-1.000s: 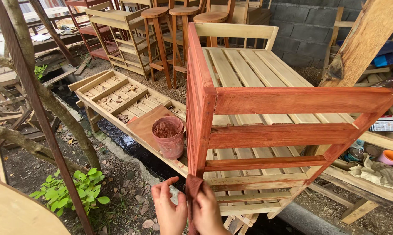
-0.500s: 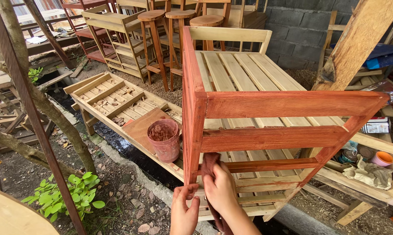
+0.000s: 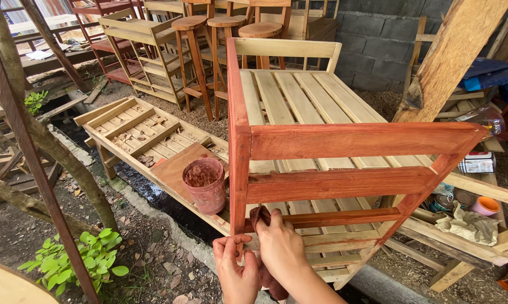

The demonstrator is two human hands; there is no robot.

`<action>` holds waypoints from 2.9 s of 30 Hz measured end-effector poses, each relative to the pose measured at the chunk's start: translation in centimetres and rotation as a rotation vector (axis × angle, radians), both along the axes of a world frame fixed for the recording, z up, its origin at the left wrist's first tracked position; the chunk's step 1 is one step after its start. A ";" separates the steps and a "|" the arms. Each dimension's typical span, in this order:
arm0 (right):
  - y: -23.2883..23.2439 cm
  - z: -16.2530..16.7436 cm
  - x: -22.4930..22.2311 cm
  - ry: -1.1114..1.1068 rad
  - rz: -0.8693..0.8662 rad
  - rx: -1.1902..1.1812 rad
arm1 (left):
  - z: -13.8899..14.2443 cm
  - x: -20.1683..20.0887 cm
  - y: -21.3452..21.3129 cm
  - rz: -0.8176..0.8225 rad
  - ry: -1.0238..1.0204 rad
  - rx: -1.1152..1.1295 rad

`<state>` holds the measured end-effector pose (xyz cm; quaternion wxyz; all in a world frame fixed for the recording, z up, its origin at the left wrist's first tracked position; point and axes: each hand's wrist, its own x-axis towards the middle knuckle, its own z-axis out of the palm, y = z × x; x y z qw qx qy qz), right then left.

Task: The person wipes a reddish wood stain onto the frame and slats of a wooden chair using a cloth, working over the rails and edges of the chair, which stands outdoors among other unfinished furniture. A container of stain sits on a nearby bench.

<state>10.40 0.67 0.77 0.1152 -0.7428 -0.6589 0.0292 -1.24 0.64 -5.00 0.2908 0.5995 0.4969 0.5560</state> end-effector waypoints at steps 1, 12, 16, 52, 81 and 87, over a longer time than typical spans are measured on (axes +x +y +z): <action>-0.1 -0.2 0.6 -0.014 -0.008 0.012 | 0.2 0.5 -0.1 0.002 0.005 0.024; -3.4 -0.6 9.5 -0.041 -0.203 -0.053 | 3.3 6.0 -2.3 -0.122 0.217 0.143; -4.9 -0.6 13.4 -0.056 -0.276 -0.085 | 4.2 8.2 -2.5 -0.188 0.273 0.113; -13.0 -6.7 21.9 0.347 -0.699 0.181 | 2.7 10.3 -3.0 -0.248 0.366 -0.019; -6.1 -12.9 11.1 0.339 -0.505 -0.157 | -1.6 4.3 -2.7 -0.256 0.434 -0.063; -3.1 -10.7 2.3 0.345 -0.268 -0.119 | -3.8 1.0 -1.8 -0.159 0.321 0.115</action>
